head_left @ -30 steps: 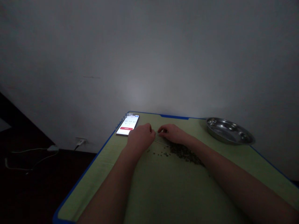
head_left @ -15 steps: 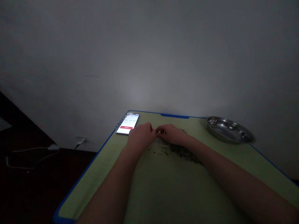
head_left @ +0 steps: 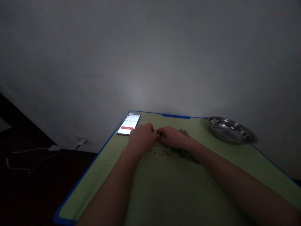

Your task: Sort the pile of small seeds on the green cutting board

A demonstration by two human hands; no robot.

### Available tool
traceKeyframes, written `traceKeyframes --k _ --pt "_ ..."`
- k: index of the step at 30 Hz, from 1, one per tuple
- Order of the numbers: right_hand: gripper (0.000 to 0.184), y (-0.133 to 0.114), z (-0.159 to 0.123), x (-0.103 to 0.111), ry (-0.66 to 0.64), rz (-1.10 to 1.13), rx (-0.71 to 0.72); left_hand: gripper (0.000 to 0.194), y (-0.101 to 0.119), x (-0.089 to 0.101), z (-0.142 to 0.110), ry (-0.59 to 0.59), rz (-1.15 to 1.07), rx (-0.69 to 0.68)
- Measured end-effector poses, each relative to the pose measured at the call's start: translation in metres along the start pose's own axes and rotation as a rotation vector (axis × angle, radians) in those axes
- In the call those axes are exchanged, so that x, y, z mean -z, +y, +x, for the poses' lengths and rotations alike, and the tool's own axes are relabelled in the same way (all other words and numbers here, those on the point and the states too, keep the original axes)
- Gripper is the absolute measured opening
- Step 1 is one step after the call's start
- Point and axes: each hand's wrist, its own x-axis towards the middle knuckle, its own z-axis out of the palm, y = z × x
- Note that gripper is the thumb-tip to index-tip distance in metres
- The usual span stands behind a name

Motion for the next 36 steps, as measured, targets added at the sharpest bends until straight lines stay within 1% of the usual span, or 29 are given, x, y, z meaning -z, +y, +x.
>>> traceKeyframes --k 10,18,23,28,31,36 --pt "0.02 -0.011 -0.003 0.004 -0.074 0.037 0.023 0.029 0.001 0.004 -0.001 0.001 0.004 0.017" --pt "0.023 -0.013 -0.012 0.01 -0.161 0.098 0.104 0.028 0.0 0.005 0.001 0.076 0.008 0.023" --pt "0.023 -0.016 -0.02 0.01 -0.216 0.109 0.144 0.029 0.0 0.005 0.0 0.062 0.008 0.01" --pt "0.024 -0.02 -0.028 0.011 -0.259 0.17 0.163 0.029 0.001 0.006 -0.001 0.056 0.017 0.01" --pt "0.024 -0.019 -0.029 0.015 -0.23 0.181 0.152 0.03 0.001 0.006 0.0 0.046 0.016 0.013" --pt "0.021 -0.009 -0.02 0.02 -0.089 0.156 0.082 0.029 0.001 0.005 0.001 0.057 0.018 0.021"
